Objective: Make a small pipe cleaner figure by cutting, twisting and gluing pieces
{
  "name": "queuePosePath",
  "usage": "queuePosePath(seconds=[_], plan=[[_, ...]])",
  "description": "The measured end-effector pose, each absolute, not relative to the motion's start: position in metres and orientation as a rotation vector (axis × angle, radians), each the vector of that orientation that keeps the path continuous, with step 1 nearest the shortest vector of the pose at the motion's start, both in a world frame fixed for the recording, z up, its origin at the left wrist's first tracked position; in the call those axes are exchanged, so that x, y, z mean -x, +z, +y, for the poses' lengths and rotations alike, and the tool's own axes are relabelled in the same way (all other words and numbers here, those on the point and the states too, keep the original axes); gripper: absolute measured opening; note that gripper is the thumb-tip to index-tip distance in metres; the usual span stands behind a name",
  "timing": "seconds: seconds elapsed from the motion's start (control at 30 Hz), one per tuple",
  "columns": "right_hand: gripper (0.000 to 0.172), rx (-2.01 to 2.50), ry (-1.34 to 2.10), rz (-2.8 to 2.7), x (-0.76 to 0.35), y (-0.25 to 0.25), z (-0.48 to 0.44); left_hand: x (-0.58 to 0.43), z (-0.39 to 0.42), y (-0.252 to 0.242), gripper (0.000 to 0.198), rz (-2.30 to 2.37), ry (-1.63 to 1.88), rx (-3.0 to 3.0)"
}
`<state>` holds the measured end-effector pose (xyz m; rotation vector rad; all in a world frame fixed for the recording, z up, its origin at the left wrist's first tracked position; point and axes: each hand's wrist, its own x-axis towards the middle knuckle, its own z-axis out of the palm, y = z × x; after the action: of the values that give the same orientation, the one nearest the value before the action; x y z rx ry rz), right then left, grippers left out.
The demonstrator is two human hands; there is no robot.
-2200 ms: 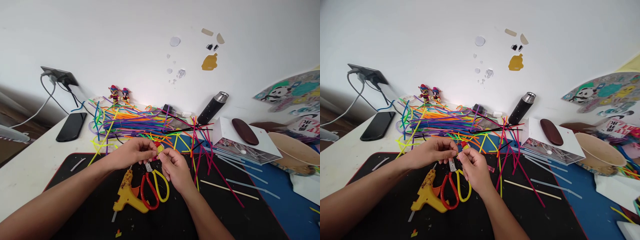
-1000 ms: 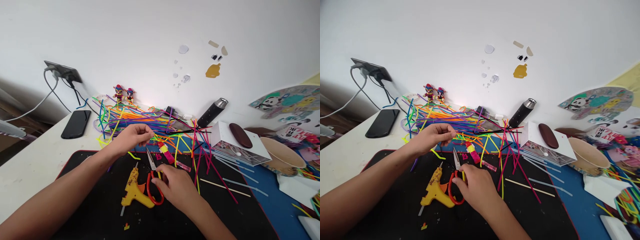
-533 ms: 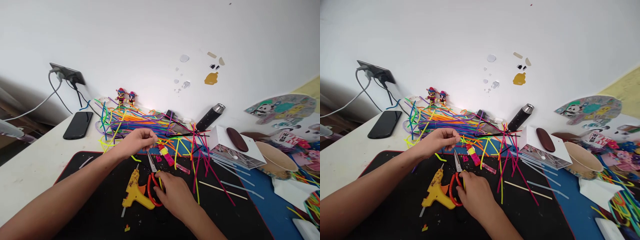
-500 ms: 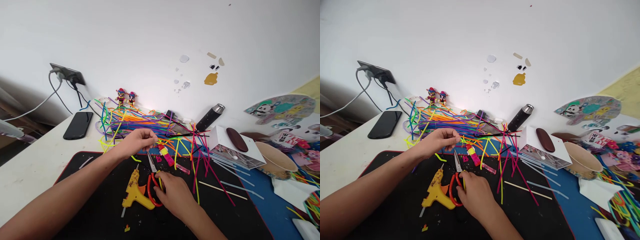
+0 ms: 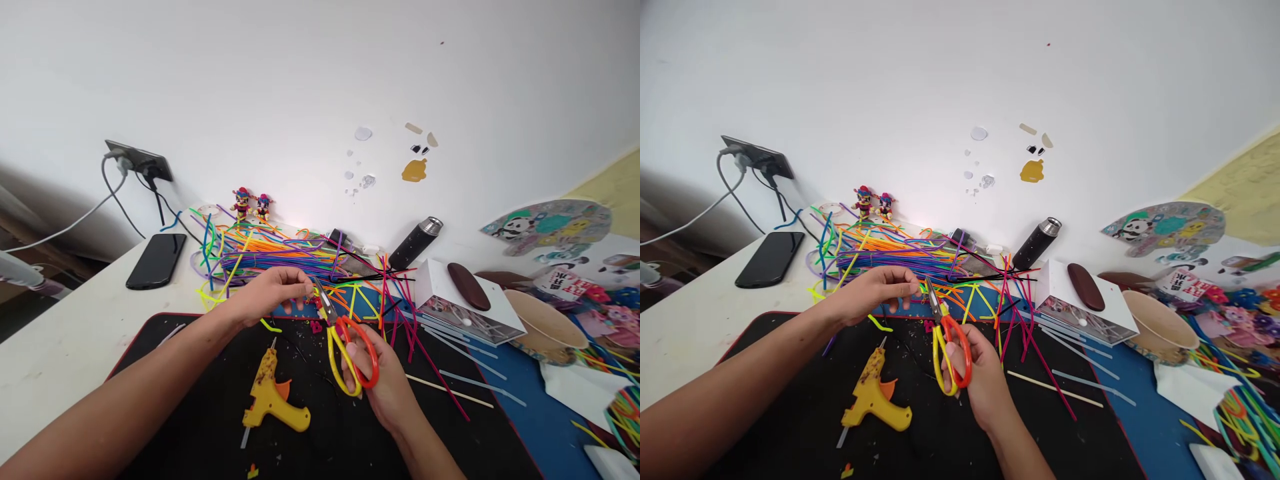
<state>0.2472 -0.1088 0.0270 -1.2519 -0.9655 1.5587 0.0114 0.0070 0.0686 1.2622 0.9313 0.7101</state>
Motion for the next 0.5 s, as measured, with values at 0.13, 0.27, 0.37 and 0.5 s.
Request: queuePosePath(seconds=[0.13,0.27,0.37,0.5], plan=[[0.049,1.16,1.606,-0.859,-0.242,0.024,-0.108,-0.015,0.004,0.065,0.039,0.885,0.64,-1.162],[0.051,1.116,1.713,-0.806,-0.236,0.022,-0.108,-0.015,0.003,0.066,0.044,0.8,0.644,-1.058],[0.054,1.031,1.772,-0.831,-0.232,0.022,-0.109,-0.016,-0.001,0.069,0.043,0.788,0.664,-1.057],[0.058,0.942,1.866,-0.963,-0.223,0.021,-0.11,-0.023,-0.01,0.073,0.039,0.745,0.595,-1.123]])
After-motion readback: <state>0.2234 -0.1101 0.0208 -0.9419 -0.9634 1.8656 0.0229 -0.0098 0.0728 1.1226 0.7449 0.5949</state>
